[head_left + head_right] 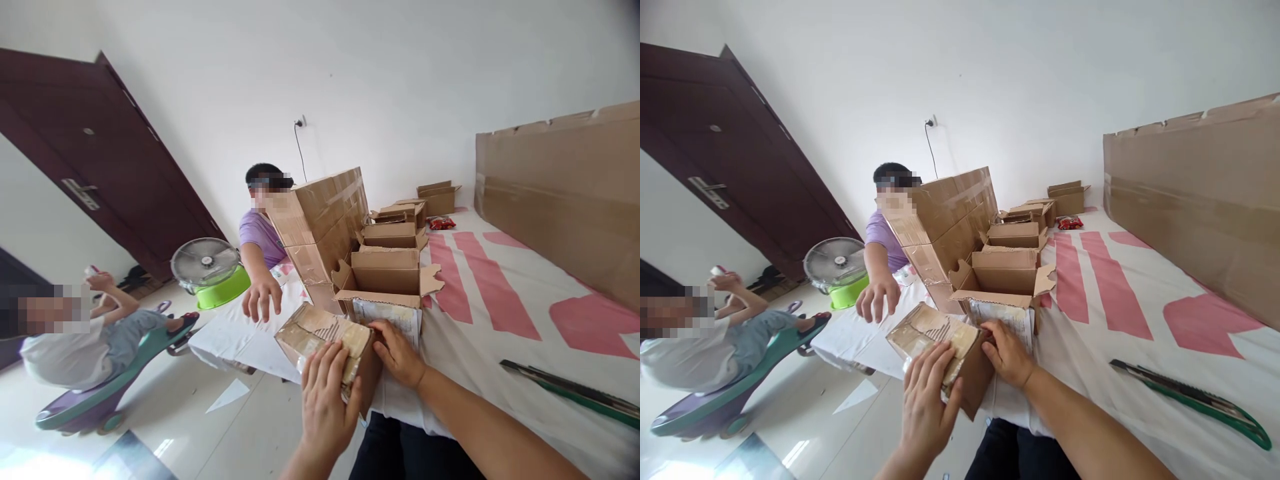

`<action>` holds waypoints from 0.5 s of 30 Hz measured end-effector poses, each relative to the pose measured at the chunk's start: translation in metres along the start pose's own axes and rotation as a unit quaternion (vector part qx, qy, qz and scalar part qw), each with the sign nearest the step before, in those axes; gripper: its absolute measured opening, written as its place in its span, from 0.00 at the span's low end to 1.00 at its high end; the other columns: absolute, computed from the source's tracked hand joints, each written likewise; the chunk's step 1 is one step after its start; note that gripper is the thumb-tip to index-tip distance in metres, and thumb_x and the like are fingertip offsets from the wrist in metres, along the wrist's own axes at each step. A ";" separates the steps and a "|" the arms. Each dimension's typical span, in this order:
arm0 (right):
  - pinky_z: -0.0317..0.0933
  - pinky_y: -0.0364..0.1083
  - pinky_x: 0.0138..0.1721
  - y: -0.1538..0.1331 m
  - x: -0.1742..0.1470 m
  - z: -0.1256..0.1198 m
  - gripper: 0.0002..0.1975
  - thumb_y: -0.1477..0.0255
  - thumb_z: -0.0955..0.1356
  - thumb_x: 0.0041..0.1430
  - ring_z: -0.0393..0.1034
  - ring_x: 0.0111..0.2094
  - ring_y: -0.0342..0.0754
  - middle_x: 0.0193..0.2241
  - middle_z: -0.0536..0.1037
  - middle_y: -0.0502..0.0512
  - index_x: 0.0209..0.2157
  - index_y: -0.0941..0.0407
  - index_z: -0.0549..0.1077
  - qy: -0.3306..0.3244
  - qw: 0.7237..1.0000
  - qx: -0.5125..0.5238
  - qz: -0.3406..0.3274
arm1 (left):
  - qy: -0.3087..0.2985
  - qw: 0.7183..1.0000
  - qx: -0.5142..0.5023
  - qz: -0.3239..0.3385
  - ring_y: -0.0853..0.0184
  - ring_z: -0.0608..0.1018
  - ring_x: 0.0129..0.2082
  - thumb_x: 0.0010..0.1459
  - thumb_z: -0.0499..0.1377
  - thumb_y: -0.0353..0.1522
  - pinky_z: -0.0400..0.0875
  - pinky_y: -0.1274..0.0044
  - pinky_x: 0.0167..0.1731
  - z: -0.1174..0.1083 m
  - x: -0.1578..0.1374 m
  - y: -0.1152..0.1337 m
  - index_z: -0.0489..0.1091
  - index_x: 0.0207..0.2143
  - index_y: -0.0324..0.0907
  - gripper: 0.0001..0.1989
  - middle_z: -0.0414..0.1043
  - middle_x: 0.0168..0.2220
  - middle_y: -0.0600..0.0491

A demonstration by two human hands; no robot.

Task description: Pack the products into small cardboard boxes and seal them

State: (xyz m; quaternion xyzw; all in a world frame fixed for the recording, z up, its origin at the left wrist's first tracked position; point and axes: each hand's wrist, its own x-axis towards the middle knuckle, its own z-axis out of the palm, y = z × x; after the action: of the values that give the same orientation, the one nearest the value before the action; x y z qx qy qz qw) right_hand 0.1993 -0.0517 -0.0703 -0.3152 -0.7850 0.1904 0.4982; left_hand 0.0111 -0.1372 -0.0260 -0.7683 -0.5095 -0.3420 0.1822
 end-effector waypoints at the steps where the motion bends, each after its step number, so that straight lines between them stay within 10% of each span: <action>1: 0.64 0.53 0.51 -0.001 0.000 -0.002 0.21 0.58 0.54 0.69 0.68 0.49 0.53 0.49 0.71 0.63 0.53 0.56 0.62 0.005 1.000 0.011 -0.005 | -0.009 1.000 -0.004 0.002 0.50 0.67 0.59 0.59 0.55 0.37 0.56 0.58 0.59 0.001 -0.001 0.006 0.62 0.57 0.45 0.23 0.69 0.56 0.45; 5: 0.62 0.53 0.53 -0.001 0.001 -0.008 0.24 0.56 0.51 0.69 0.68 0.51 0.54 0.49 0.74 0.62 0.54 0.56 0.63 0.006 0.999 0.033 0.016 | -0.007 0.996 -0.078 0.047 0.50 0.65 0.60 0.58 0.58 0.36 0.58 0.57 0.59 -0.007 0.001 0.017 0.58 0.58 0.45 0.26 0.64 0.59 0.43; 9: 0.64 0.54 0.51 0.002 0.001 -0.009 0.26 0.54 0.51 0.68 0.69 0.50 0.55 0.47 0.75 0.62 0.52 0.55 0.65 -0.008 0.999 0.037 0.011 | 0.125 0.980 -0.142 0.068 0.52 0.65 0.59 0.56 0.57 0.26 0.60 0.56 0.58 -0.023 0.003 -0.003 0.62 0.53 0.44 0.21 0.63 0.56 0.44; 15: 0.64 0.54 0.49 0.006 0.000 -0.004 0.26 0.53 0.51 0.68 0.70 0.48 0.55 0.44 0.76 0.62 0.51 0.55 0.66 0.000 0.999 0.030 0.011 | 0.178 0.957 -0.137 -0.184 0.54 0.69 0.51 0.61 0.54 0.37 0.63 0.62 0.50 -0.025 -0.010 -0.053 0.62 0.51 0.43 0.16 0.66 0.50 0.45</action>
State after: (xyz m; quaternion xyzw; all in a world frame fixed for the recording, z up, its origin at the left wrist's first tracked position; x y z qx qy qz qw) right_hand 0.2051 -0.0476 -0.0720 -0.3091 -0.7755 0.2193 0.5049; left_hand -0.0479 -0.1375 -0.0188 -0.6055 -0.5500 -0.5670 0.0966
